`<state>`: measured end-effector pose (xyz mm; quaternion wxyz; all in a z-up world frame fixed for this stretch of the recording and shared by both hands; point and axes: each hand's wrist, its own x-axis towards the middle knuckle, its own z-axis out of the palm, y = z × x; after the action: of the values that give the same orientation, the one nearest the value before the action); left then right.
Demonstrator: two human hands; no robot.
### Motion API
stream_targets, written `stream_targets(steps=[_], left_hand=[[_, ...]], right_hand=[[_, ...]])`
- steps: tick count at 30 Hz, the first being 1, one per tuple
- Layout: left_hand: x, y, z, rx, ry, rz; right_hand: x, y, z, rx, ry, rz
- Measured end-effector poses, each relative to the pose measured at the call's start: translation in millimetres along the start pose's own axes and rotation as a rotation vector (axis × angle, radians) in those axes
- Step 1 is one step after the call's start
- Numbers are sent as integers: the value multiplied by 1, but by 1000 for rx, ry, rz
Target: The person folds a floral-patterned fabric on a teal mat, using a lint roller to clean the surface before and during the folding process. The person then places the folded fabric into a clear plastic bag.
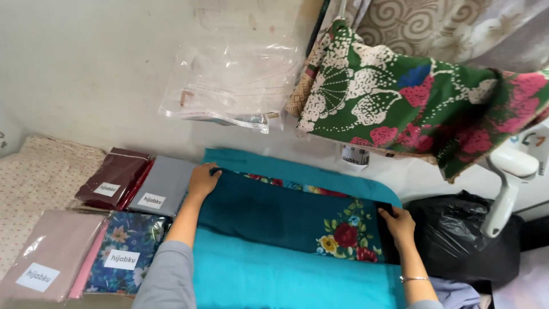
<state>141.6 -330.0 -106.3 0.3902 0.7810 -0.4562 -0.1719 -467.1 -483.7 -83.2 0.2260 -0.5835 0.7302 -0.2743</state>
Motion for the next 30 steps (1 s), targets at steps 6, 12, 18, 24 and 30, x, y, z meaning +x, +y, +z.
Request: stream_targets(steps=[6,12,18,24,30], left_hand=[[-3,20,-16,16,-114,20],[-20,44,-34,-29,-97,61],[-74,55,-91,-127,-34,250],[-178,111,-180,-339,56,356],[-207,157,-211,-466,67,203]], right_hand=[[40,27,15,67,-31,32],[11,-8,8,303,-67,109],[-7,14,-26,740,-41,52],[-90,16,-147,825,-159,-55],[-120,-2,-206,777,-83,-259]])
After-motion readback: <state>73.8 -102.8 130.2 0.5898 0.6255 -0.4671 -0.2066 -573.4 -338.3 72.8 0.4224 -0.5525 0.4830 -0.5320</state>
